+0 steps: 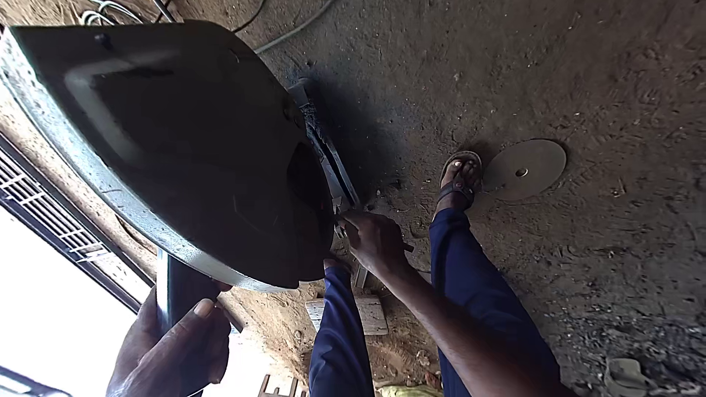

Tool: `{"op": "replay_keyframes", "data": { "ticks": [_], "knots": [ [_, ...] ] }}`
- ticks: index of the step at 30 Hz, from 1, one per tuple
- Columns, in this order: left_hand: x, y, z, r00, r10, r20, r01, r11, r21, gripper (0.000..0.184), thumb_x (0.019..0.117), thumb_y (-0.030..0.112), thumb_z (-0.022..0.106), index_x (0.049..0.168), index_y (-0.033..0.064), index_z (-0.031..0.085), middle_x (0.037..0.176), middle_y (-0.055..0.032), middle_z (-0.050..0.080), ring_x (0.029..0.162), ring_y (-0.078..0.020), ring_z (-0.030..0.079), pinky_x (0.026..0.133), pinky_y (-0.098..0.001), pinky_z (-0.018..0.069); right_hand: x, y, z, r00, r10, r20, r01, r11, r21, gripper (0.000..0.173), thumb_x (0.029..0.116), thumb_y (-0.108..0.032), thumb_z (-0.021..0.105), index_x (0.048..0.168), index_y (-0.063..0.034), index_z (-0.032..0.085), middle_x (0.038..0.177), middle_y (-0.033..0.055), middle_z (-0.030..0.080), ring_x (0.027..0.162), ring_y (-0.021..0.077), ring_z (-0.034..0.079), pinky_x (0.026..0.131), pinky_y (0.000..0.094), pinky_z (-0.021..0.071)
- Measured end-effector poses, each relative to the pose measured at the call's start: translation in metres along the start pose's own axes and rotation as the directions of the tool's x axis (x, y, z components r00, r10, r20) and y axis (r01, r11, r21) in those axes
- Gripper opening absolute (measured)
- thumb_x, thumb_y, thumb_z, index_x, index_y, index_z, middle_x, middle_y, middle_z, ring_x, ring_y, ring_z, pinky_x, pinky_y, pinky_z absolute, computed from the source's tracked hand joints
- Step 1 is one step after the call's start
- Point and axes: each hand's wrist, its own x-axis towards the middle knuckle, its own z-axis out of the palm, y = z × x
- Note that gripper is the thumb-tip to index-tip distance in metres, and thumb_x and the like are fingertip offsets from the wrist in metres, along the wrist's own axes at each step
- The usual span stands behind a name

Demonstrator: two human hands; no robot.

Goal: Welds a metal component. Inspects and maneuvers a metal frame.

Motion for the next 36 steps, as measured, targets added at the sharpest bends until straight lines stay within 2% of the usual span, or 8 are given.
{"op": "replay_keyframes", "data": {
  "ticks": [3,10,17,24,27,31,34,36],
  "knots": [
    [0.000,0.001,0.001,1.000,0.000,0.001,0.000,1.000,-0.001,0.035,0.1018,0.017,0.055,0.135,0.0140,0.043,0.071,-0.0102,0.057,0.045,-0.0189,0.056,0.037,-0.0327,0.0515,-0.001,-0.002,0.001,1.000,-0.004,0.021,0.005,0.998,-0.061,0.019,0.1002,-0.029,0.058,0.102,-0.0222,0.075,0.087,0.0024,0.073,0.081,0.0239,0.072,0.064,0.0482,0.0557],
    [0.000,0.001,0.001,1.000,-0.011,-0.009,0.011,1.000,0.010,0.034,0.1017,0.017,0.055,0.134,0.0144,0.043,0.068,-0.0086,0.055,0.044,-0.0190,0.055,0.037,-0.0330,0.0510,-0.006,-0.001,0.004,0.999,-0.023,0.027,0.025,0.996,-0.090,0.018,0.0993,-0.027,0.059,0.098,-0.0183,0.074,0.085,0.0037,0.073,0.079,0.0242,0.072,0.064,0.0477,0.0558],
    [-0.001,0.002,0.002,1.000,-0.012,-0.011,0.012,1.000,0.016,0.032,0.1018,0.016,0.054,0.132,0.0140,0.043,0.067,-0.0088,0.056,0.044,-0.0191,0.056,0.037,-0.0331,0.0518,-0.011,0.004,0.011,0.981,-0.170,-0.092,0.150,0.970,-0.190,0.014,0.0935,-0.018,0.064,0.103,-0.0133,0.074,0.082,0.0044,0.069,0.077,0.0236,0.069,0.059,0.0410,0.0542],
    [-0.001,0.002,0.003,0.999,-0.017,-0.033,0.018,1.000,0.019,0.032,0.1016,0.016,0.054,0.131,0.0142,0.043,0.066,-0.0087,0.054,0.044,-0.0196,0.056,0.037,-0.0334,0.0516,-0.010,0.007,0.013,0.961,-0.247,-0.127,0.210,0.945,-0.250,0.016,0.0982,-0.019,0.059,0.103,-0.0103,0.072,0.079,0.0061,0.066,0.075,0.0252,0.066,0.058,0.0397,0.0515],
    [-0.001,0.002,0.003,1.000,-0.013,-0.022,0.013,1.000,0.017,0.032,0.1018,0.017,0.055,0.132,0.0146,0.043,0.066,-0.0084,0.054,0.045,-0.0193,0.056,0.037,-0.0330,0.0510,-0.010,0.008,0.011,0.955,-0.268,-0.126,0.229,0.939,-0.258,0.019,0.0961,-0.015,0.060,0.109,-0.0093,0.073,0.082,0.0067,0.068,0.076,0.0260,0.066,0.058,0.0400,0.0513],
    [-0.001,0.000,0.002,1.000,0.001,-0.015,-0.001,1.000,0.010,0.034,0.1010,0.017,0.056,0.132,0.0143,0.044,0.066,-0.0084,0.055,0.045,-0.0193,0.056,0.037,-0.0329,0.0511,-0.009,0.010,0.010,0.952,-0.279,-0.126,0.236,0.931,-0.280,0.018,0.0949,-0.015,0.062,0.108,-0.0103,0.072,0.082,0.0066,0.067,0.076,0.0257,0.066,0.060,0.0401,0.0522],
    [0.000,0.000,0.003,1.000,-0.003,-0.019,0.003,1.000,-0.002,0.033,0.1014,0.016,0.056,0.132,0.0154,0.042,0.067,-0.0085,0.054,0.046,-0.0195,0.057,0.038,-0.0330,0.0512,-0.004,0.018,0.010,0.965,-0.214,-0.153,0.186,0.967,-0.176,0.019,0.0987,-0.019,0.060,0.109,-0.0165,0.075,0.087,0.0040,0.070,0.082,0.0232,0.069,0.066,0.0415,0.0552],
    [-0.001,0.001,0.003,1.000,-0.010,-0.018,0.010,1.000,-0.004,0.034,0.1012,0.017,0.057,0.132,0.0148,0.042,0.067,-0.0089,0.055,0.046,-0.0198,0.057,0.038,-0.0334,0.0519,0.000,0.027,0.002,0.987,-0.094,-0.127,0.106,0.990,0.091,0.022,0.1012,-0.025,0.058,0.110,-0.0221,0.078,0.094,-0.0008,0.075,0.087,0.0164,0.071,0.074,0.0429,0.0586]
  ]
}}
